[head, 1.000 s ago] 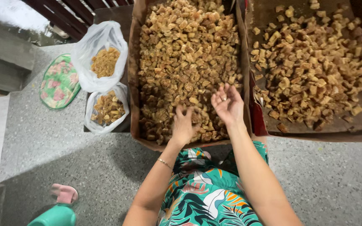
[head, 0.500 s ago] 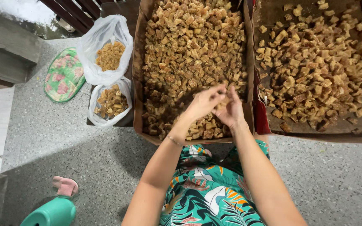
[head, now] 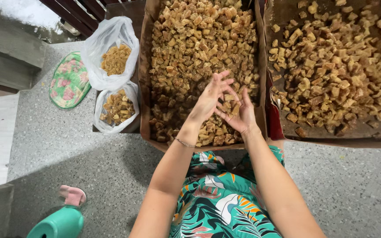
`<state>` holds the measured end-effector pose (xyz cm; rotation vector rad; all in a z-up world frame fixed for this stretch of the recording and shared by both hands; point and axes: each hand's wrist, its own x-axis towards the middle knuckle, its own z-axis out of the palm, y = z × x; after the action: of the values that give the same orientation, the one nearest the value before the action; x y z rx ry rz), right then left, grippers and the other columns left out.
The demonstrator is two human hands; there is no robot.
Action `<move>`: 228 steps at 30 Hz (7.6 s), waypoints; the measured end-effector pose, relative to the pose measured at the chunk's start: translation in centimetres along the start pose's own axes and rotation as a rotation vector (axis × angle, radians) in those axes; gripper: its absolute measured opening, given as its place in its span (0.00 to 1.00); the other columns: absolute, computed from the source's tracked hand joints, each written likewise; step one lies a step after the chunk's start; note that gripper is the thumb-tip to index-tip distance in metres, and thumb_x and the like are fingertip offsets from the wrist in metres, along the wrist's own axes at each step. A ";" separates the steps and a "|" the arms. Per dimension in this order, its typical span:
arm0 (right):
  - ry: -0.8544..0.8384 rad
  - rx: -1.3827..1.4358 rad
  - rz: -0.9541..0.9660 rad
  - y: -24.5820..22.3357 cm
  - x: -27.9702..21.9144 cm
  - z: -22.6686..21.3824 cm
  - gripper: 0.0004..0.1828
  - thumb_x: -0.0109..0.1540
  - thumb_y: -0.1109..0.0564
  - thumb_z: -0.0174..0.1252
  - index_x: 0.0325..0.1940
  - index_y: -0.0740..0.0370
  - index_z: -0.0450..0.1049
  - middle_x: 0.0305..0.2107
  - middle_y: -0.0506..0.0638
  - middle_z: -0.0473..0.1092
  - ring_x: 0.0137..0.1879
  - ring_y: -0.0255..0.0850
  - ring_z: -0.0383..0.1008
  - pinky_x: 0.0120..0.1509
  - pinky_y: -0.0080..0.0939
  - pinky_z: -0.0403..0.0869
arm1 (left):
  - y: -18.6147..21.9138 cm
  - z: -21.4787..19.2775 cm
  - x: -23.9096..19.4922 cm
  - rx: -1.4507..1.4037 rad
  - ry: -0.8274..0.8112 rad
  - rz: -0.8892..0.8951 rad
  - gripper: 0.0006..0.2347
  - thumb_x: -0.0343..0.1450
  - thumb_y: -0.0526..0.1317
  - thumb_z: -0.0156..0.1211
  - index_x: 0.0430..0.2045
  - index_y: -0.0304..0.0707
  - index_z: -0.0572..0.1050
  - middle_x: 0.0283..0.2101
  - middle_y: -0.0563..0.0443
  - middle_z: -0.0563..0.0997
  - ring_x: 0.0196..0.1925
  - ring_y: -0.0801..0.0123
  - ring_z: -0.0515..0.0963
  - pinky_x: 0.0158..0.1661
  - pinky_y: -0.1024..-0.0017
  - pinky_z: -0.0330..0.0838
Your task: The person sorts small, brown, cubed food items by hand, moving them between two large cardboard boxes. The person scoops handfuls of the items from one box and transfers them to the other, occasionally breaking up clumps. The task involves repetitive manual handling of the food items without the use of tools.
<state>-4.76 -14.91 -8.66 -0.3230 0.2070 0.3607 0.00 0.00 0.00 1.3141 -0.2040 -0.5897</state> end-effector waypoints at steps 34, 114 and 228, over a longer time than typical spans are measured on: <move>0.230 0.314 -0.264 -0.8 1.0 -2.7 0.31 0.55 0.62 0.45 0.64 0.63 0.70 0.60 0.62 0.71 0.65 0.59 0.70 0.73 0.60 0.70 | -9.3 -3.4 -1.7 0.371 0.336 0.271 0.19 0.72 0.24 0.59 0.57 0.36 0.67 0.61 0.43 0.77 0.60 0.59 0.80 0.54 0.70 0.80; 0.058 0.006 -0.110 -0.4 0.8 -2.3 0.38 0.67 0.27 0.47 0.70 0.53 0.69 0.64 0.54 0.68 0.68 0.51 0.68 0.69 0.60 0.70 | -5.4 -0.8 2.3 0.797 0.110 0.063 0.17 0.82 0.50 0.50 0.54 0.36 0.78 0.49 0.39 0.84 0.53 0.56 0.83 0.55 0.61 0.76; 0.106 -2.282 -0.280 2.1 0.6 2.5 0.27 0.63 0.67 0.50 0.65 0.51 0.73 0.67 0.54 0.65 0.74 0.53 0.61 0.76 0.54 0.66 | -10.2 -9.0 -1.5 0.502 0.385 0.063 0.16 0.76 0.36 0.57 0.60 0.42 0.76 0.54 0.52 0.84 0.47 0.69 0.82 0.53 0.68 0.76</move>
<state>-4.64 -11.99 -7.06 -2.5889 -0.2614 0.1389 -0.08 7.08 -11.75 1.8715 -0.0756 -0.2241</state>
